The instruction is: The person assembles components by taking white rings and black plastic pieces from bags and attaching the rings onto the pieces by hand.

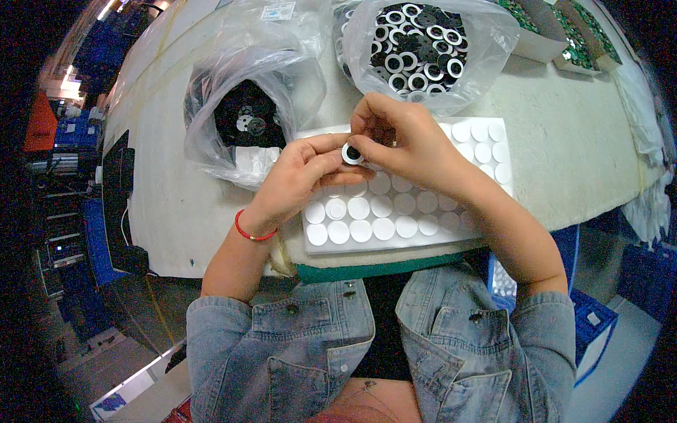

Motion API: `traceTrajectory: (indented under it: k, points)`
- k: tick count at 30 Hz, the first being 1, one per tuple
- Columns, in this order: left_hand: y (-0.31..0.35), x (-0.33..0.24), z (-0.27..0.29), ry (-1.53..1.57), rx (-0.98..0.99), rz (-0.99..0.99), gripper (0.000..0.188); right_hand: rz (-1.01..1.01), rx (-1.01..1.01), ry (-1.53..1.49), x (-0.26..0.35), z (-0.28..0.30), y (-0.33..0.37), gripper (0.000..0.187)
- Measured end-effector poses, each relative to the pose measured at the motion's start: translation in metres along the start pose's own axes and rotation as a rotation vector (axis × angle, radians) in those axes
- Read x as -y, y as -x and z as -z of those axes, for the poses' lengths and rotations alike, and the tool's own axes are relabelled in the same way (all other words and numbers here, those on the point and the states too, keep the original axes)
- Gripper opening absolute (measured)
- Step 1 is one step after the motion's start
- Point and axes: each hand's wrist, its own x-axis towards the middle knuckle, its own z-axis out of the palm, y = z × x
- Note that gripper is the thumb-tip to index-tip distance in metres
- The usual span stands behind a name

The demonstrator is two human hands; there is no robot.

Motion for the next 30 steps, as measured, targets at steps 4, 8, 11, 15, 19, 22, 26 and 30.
traceTrajectory:
  k: [4, 8, 11, 15, 19, 22, 26, 30]
  points:
    - [-0.001, 0.000, -0.003, -0.050, -0.013, 0.004, 0.038, 0.005, -0.017, 0.030, -0.001, 0.000, 0.001, 0.011]
    - [0.000, 0.000, -0.006, -0.037, -0.025, -0.002, 0.037, 0.000, -0.024, 0.040, 0.001, -0.001, 0.002, 0.011]
    - [0.000, 0.000, -0.006, -0.057, -0.024, -0.003, 0.037, 0.015, -0.030, 0.061, 0.002, -0.001, 0.001, 0.011]
    - [0.000, 0.002, -0.007, -0.071, -0.048, -0.032, 0.037, 0.032, -0.044, 0.059, 0.003, -0.004, 0.002, 0.011]
    - [0.002, 0.001, -0.008, -0.086, -0.070, -0.063, 0.038, -0.105, -0.033, -0.038, -0.001, -0.003, 0.002, 0.012]
    - [0.000, 0.003, -0.008, -0.079, -0.078, -0.096, 0.039, -0.159, -0.009, -0.170, -0.006, 0.000, 0.002, 0.014]
    - [-0.001, 0.001, -0.013, -0.087, -0.131, -0.114, 0.039, -0.192, 0.052, -0.235, -0.010, 0.004, 0.001, 0.016]
    - [-0.002, 0.006, -0.005, -0.189, -0.147, -0.125, 0.039, -0.178, 0.085, -0.242, -0.008, 0.001, 0.005, 0.016]
